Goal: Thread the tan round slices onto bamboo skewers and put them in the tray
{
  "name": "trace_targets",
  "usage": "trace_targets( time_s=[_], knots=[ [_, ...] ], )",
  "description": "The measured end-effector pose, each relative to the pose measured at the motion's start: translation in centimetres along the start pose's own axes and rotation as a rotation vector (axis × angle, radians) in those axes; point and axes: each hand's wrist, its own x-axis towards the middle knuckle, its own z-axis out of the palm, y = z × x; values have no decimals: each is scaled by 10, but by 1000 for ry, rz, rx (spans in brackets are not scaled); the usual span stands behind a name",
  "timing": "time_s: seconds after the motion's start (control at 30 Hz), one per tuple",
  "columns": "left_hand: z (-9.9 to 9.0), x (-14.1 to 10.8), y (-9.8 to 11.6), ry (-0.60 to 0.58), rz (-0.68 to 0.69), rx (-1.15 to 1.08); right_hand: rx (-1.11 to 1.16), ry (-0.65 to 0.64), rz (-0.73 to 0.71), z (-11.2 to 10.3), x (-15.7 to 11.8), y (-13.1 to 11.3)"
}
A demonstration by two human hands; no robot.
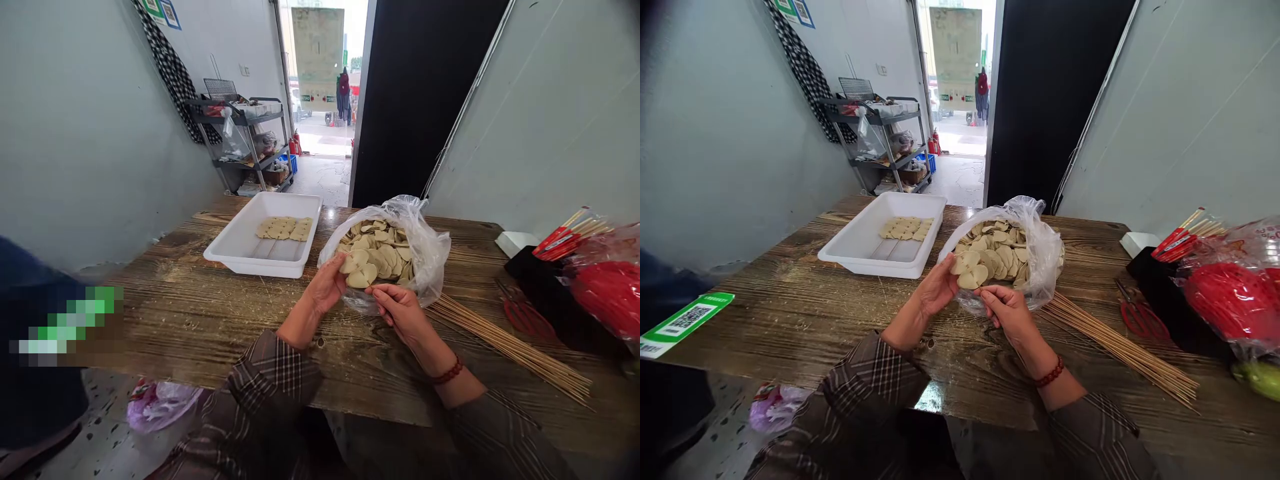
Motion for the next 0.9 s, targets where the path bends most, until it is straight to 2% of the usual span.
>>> trace_targets(
  time_s=[0.1,0.17,0.43,0.57,0.9],
  knots=[
    [4,-3,-4,-86,-21,21,-22,-6,-5,1,2,4],
    [5,-5,-5,-102,-16,36,-67,8,-19,1,3,6],
    [2,-1,8,58,102,40,-352,26,-104,2,-2,-3],
    [2,-1,8,77,118,34,-442,35,-182,2,-3,-1],
    [6,-1,-3,90,99,53,-546,67,-203,-1,0,10]
  ],
)
